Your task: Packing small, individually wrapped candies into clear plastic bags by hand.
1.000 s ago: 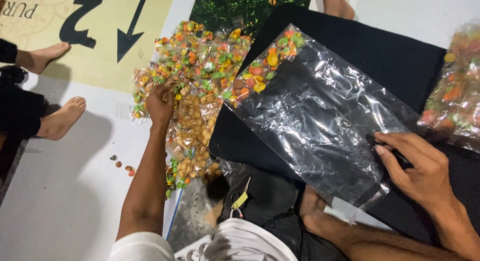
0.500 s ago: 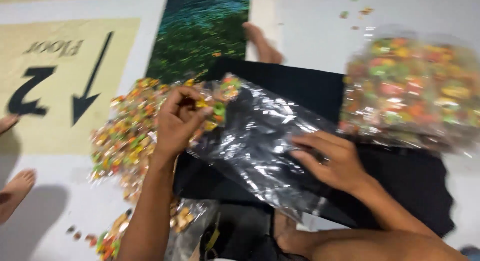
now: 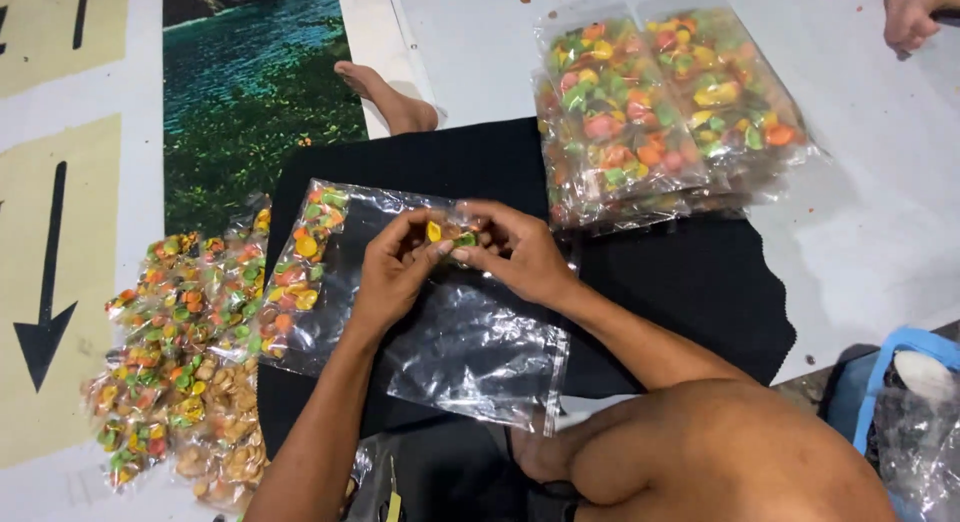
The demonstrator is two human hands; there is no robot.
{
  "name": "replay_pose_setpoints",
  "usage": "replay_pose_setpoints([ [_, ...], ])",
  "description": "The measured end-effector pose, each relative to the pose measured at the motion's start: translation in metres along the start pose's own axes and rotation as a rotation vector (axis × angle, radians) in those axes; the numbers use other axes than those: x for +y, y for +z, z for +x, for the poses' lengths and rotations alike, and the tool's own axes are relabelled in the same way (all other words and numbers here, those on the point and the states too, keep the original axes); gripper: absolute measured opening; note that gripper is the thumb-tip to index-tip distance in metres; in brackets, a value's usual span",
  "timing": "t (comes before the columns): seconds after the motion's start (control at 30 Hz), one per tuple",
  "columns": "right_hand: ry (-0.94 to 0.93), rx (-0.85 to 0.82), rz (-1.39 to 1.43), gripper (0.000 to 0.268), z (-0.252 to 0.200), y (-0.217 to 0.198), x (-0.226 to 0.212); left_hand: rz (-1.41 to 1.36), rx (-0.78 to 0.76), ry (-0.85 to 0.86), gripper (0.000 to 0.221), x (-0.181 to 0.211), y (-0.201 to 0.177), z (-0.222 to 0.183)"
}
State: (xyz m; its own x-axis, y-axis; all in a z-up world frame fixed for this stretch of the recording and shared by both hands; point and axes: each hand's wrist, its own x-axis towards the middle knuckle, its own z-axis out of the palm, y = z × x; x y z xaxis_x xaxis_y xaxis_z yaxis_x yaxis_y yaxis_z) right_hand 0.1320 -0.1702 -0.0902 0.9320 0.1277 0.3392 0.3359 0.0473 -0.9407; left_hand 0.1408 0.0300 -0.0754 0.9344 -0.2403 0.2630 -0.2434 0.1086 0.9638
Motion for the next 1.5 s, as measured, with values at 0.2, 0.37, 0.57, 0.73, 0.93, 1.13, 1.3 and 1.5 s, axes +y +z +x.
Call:
replay_pose_setpoints([
  [0.2,-0.182,-0.004,-0.197,0.022,0.006,-0.003,-0.014,0.049,-0.036,0.039,0.031,0.022,0.011,0.002],
  [0.37,-0.169,0.020,-0.211,0.019,0.007,-0.003,-0.019,0.034,-0.099,0.019,0.053,0.018,0.012,0.000],
  [0.57,-0.079,-0.037,-0.176,0.028,0.006,-0.005,-0.016,0.099,-0.112,0.035,0.051,0.013,0.005,0.002],
  [0.73,0.026,-0.139,-0.005,0.034,0.007,-0.008,-0.018,0.116,-0.117,0.051,0.047,0.017,0.008,0.004],
  [0.93,0.078,-0.191,0.098,0.032,0.005,-0.001,-0.019,0.116,-0.105,0.063,0.047,0.013,0.008,0.005],
  [1.13,0.056,-0.142,0.049,0.030,0.005,0.000,-0.019,0.125,-0.100,0.064,0.037,0.014,0.008,0.007],
  [1.3,0.014,-0.063,0.003,0.025,0.005,-0.004,-0.010,0.146,-0.097,0.085,0.033,0.016,0.009,0.004],
  [1.5,-0.052,0.061,-0.083,0.026,0.011,-0.010,-0.019,0.475,-0.012,0.173,0.041,0.026,0.009,-0.003],
])
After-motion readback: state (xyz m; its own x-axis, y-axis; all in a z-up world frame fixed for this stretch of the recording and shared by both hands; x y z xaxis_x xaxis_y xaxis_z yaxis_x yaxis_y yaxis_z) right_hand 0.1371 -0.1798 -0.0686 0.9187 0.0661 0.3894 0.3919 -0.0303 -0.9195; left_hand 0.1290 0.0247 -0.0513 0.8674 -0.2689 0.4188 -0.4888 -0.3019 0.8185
